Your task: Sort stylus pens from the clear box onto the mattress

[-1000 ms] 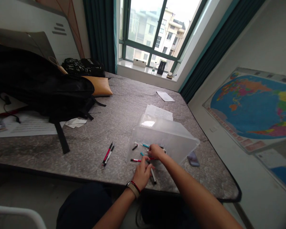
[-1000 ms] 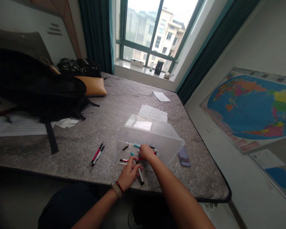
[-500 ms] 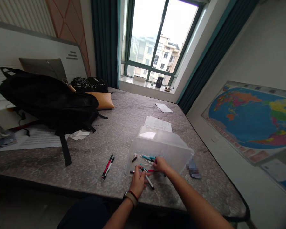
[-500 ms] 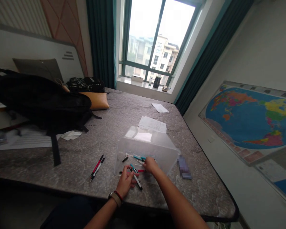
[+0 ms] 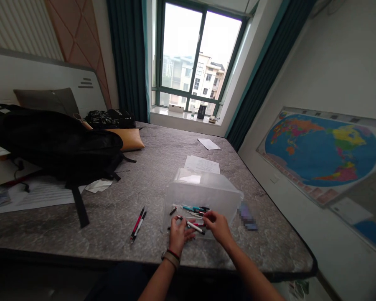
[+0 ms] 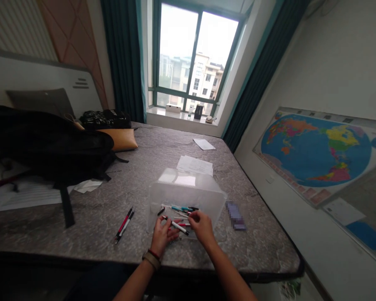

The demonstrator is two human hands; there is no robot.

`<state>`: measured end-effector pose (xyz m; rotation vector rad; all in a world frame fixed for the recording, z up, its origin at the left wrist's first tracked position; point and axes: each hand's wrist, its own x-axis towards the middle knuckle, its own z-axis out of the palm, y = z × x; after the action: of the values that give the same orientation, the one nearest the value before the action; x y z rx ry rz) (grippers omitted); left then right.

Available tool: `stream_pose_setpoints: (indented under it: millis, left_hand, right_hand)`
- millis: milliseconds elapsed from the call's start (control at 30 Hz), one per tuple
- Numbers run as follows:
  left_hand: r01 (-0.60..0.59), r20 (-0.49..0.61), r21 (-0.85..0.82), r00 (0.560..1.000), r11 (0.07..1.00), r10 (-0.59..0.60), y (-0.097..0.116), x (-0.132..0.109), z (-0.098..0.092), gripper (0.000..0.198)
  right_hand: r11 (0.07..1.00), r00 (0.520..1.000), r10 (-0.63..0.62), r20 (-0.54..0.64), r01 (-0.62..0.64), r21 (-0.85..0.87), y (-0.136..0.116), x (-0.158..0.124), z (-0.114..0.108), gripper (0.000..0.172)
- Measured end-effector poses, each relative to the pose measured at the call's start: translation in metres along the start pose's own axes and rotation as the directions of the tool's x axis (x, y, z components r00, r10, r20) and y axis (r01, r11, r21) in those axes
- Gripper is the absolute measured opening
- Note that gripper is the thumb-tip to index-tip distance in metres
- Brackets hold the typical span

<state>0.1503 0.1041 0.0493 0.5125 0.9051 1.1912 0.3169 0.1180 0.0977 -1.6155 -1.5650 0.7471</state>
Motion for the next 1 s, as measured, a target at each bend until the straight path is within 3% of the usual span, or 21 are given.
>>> stream_pose_setpoints:
  millis: [133,333,533,1000]
  left_hand:
    - [0.008,-0.027,-0.07,1.0,0.997,-0.01,0.006,-0.005,0.003,0.047]
    - [0.061,0.002,-0.11,0.998,0.992,-0.061,0.01,-0.009,-0.002,0.042]
    - [0.075,0.012,-0.106,0.997,0.991,-0.074,0.009,-0.01,-0.002,0.042]
    - [0.112,0.022,-0.136,0.994,0.984,-0.11,0.01,-0.009,0.0,0.043]
  right_hand:
    - [0.967,0.995,0.093,-0.021,-0.086,0.24,0.005,-0.037,-0.022,0.04]
    - [0.988,1.0,-0.007,0.023,0.004,0.152,-0.003,-0.07,-0.024,0.034]
    - [0.999,0.996,0.029,-0.085,-0.025,0.045,-0.001,-0.07,-0.007,0.028]
    - [0.999,0.996,-0.053,-0.078,0.053,0.002,-0.006,-0.066,-0.006,0.027]
